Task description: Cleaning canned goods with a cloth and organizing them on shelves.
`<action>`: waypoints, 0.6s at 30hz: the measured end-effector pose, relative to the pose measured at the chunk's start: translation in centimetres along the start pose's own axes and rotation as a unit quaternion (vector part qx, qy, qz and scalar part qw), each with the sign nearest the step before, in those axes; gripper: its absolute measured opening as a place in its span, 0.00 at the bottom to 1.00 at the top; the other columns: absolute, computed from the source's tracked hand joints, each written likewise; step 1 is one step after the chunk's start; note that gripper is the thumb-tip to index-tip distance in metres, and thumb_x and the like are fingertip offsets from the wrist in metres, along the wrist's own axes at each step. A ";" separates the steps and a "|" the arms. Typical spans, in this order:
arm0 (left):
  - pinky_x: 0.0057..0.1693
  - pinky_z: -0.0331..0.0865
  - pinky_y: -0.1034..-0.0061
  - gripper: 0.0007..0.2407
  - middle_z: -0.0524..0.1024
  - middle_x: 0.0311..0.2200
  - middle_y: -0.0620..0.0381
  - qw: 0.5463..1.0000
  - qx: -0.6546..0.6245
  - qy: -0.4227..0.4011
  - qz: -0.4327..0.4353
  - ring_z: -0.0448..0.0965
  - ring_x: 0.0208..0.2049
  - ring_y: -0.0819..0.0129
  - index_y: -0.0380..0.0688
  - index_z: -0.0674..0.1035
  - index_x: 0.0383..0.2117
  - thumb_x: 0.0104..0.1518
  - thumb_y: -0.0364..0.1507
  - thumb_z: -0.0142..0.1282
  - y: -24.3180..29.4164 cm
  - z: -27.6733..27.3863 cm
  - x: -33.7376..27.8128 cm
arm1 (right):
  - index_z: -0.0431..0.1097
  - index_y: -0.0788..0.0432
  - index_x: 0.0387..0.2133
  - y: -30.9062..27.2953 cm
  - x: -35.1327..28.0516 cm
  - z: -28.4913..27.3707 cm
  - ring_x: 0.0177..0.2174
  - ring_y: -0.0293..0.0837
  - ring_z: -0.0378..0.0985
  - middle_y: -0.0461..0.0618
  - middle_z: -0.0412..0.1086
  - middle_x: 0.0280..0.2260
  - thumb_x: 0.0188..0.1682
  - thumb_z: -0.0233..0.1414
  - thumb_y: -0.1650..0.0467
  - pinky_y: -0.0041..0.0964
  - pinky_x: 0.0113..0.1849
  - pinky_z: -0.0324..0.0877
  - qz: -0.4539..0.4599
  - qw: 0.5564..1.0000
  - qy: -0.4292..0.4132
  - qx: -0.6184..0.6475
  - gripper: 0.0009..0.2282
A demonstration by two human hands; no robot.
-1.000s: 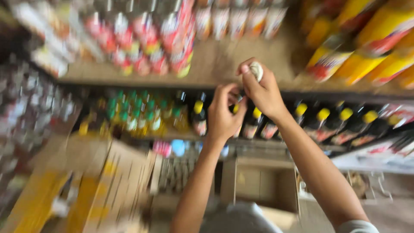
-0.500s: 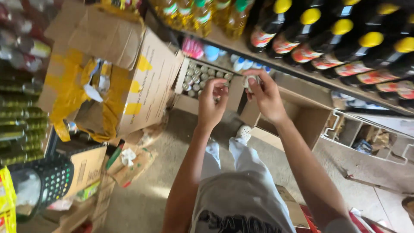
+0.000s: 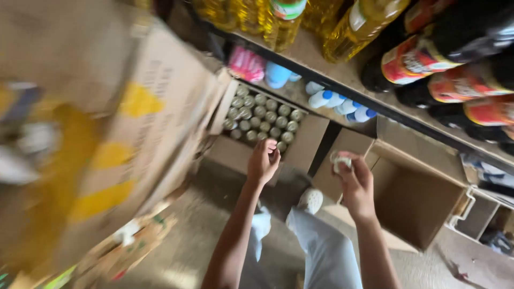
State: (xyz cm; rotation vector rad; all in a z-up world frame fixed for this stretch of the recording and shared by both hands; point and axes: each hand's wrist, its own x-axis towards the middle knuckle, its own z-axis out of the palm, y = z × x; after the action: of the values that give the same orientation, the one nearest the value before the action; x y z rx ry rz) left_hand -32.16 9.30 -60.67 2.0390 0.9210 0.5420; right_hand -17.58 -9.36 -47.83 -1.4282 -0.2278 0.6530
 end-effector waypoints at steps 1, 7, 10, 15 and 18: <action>0.41 0.79 0.69 0.09 0.79 0.33 0.52 1.000 -0.006 -0.005 0.000 0.83 0.34 0.57 0.44 0.76 0.42 0.56 0.26 0.58 -3.1 2.7 0.9 | 0.70 0.70 0.48 2.0 1.0 -0.5 0.33 0.43 0.73 0.57 0.69 0.35 0.57 0.48 0.79 0.36 0.38 0.74 0.000 1.000 0.006 -0.005 0.09; 0.47 0.78 0.60 0.15 0.79 0.36 0.41 0.988 0.106 -0.074 -0.081 0.82 0.40 0.49 0.38 0.77 0.45 0.60 0.36 0.53 -19.1 20.7 3.2 | 0.70 0.70 0.45 12.3 4.7 -4.5 0.31 0.44 0.74 0.57 0.68 0.32 0.54 0.49 0.79 0.39 0.38 0.74 -0.002 0.999 0.024 -0.035 0.09; 0.50 0.79 0.51 0.28 0.69 0.56 0.30 0.950 0.140 -0.206 -0.188 0.77 0.53 0.41 0.31 0.65 0.61 0.55 0.32 0.59 -20.8 24.8 3.4 | 0.70 0.72 0.45 14.8 4.8 -4.7 0.29 0.48 0.74 0.60 0.69 0.31 0.55 0.49 0.79 0.42 0.38 0.74 -0.003 0.999 0.047 -0.003 0.08; 0.39 0.75 0.50 0.30 0.68 0.51 0.41 0.952 0.216 -0.178 -0.120 0.78 0.42 0.39 0.40 0.68 0.56 0.45 0.24 0.72 -23.1 28.1 3.5 | 0.70 0.66 0.44 16.0 4.3 -5.3 0.33 0.45 0.73 0.56 0.71 0.36 0.56 0.50 0.74 0.35 0.39 0.71 0.031 0.998 -0.010 0.058 0.07; 0.42 0.74 0.53 0.27 0.71 0.44 0.46 0.970 0.200 -0.107 -0.091 0.75 0.47 0.46 0.44 0.72 0.47 0.40 0.31 0.75 -20.3 24.8 3.1 | 0.70 0.65 0.45 15.0 3.6 -5.7 0.33 0.41 0.74 0.53 0.71 0.37 0.56 0.51 0.73 0.32 0.38 0.71 0.038 0.998 0.003 0.054 0.08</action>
State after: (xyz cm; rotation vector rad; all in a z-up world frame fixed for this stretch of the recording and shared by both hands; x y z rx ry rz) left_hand -22.62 7.34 -91.36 2.2798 1.1397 0.0308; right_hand -15.95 -12.13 -63.90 -1.3393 -0.1316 0.7120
